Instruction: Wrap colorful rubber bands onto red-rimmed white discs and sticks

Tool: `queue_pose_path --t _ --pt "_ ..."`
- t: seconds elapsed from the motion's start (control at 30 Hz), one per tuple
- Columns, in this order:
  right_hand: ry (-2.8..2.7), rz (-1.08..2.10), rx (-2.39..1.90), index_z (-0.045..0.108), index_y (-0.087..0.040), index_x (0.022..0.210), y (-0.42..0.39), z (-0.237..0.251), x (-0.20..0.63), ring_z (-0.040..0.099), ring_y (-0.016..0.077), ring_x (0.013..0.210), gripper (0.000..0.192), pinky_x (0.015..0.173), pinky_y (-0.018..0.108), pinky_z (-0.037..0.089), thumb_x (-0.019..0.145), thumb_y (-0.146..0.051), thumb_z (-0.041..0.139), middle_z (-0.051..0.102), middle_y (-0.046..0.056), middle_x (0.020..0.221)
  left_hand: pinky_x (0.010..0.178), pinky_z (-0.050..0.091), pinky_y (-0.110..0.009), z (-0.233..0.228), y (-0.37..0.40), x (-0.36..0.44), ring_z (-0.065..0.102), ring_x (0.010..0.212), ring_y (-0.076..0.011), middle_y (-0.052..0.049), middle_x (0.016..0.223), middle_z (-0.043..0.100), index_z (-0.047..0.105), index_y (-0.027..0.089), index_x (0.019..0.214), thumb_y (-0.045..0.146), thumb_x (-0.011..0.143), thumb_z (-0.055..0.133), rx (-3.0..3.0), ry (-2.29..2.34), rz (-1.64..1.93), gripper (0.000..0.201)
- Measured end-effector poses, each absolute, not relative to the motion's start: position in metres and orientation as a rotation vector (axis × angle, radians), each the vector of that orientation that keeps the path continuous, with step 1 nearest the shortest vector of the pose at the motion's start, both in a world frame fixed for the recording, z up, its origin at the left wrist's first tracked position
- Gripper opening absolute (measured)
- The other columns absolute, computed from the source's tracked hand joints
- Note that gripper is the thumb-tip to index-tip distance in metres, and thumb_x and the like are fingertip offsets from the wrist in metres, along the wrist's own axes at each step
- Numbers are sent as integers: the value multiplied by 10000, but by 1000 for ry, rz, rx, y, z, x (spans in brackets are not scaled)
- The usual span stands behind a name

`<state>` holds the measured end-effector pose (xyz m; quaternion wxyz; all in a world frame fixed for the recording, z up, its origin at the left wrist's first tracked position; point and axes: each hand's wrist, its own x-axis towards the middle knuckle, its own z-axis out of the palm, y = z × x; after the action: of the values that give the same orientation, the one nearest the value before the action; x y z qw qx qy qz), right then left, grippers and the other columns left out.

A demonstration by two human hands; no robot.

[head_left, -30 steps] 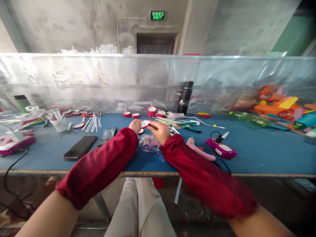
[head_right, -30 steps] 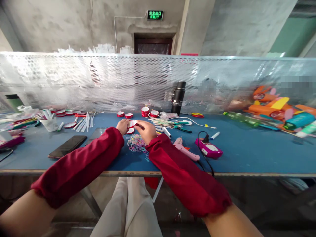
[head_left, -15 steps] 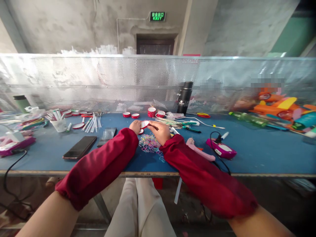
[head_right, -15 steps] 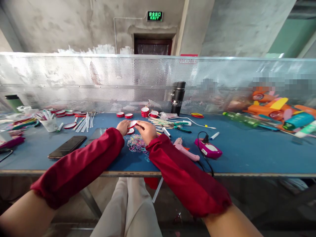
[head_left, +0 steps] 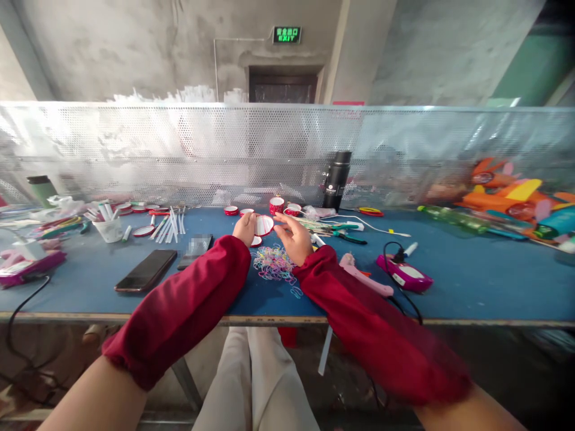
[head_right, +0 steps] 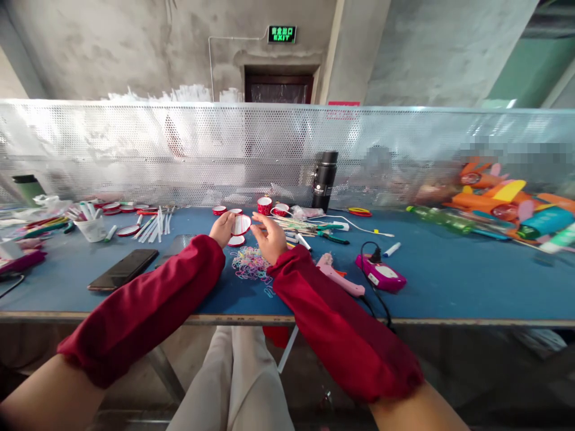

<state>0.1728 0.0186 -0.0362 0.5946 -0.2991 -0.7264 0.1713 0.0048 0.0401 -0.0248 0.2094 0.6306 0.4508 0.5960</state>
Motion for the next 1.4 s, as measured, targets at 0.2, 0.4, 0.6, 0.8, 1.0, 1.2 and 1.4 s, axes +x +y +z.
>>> queue_pose_path --t 0.2,0.4,0.6,0.8,1.0,1.2,1.4 --pt "-1617 508 -719 576 -225 1103 21 -34 177 602 164 579 293 498 292 477 947 -454 479 627 25 747 695 426 -261 -24 35 2 555 735 -146 -41 854 652 648 165 987 384 991 378 2022 1181 1558 348" --pt "-1677 607 -725 524 -242 1023 13 -32 174 501 138 482 229 464 281 411 926 -449 509 548 -28 631 717 430 -261 -26 31 5 583 782 -156 -53 901 670 645 171 1018 378 995 359 2199 1099 1489 354" --pt "-1688 621 -731 527 -235 995 14 -32 174 477 131 472 245 461 281 385 909 -464 511 546 -27 624 740 432 -256 -26 30 5 600 820 -155 -55 966 685 633 181 1050 382 998 339 2218 1132 1476 360" --pt "-1674 666 -718 521 -241 962 15 -34 174 474 132 457 223 455 286 391 894 -453 523 548 -29 620 746 436 -263 -27 30 6 607 833 -155 -62 975 689 620 169 1058 351 998 338 2210 1128 1500 341" --pt "-1660 697 -702 522 -248 934 18 -36 174 486 134 459 215 449 281 401 882 -456 539 537 -36 608 707 431 -263 -25 26 10 593 776 -151 -58 951 688 618 170 1061 324 994 341 2162 1187 1507 324" --pt "-1649 720 -681 509 -248 915 21 -38 175 498 140 450 195 433 282 408 881 -436 546 546 -36 611 701 424 -263 -26 24 12 592 775 -152 -50 945 684 617 180 1057 333 987 364 2117 1221 1522 304" --pt "-1665 673 -691 524 -238 962 22 -40 175 506 137 484 199 455 276 413 906 -429 517 556 -24 650 712 431 -270 -27 28 11 593 773 -155 -56 951 689 615 179 1051 338 985 373 2111 1199 1529 297"
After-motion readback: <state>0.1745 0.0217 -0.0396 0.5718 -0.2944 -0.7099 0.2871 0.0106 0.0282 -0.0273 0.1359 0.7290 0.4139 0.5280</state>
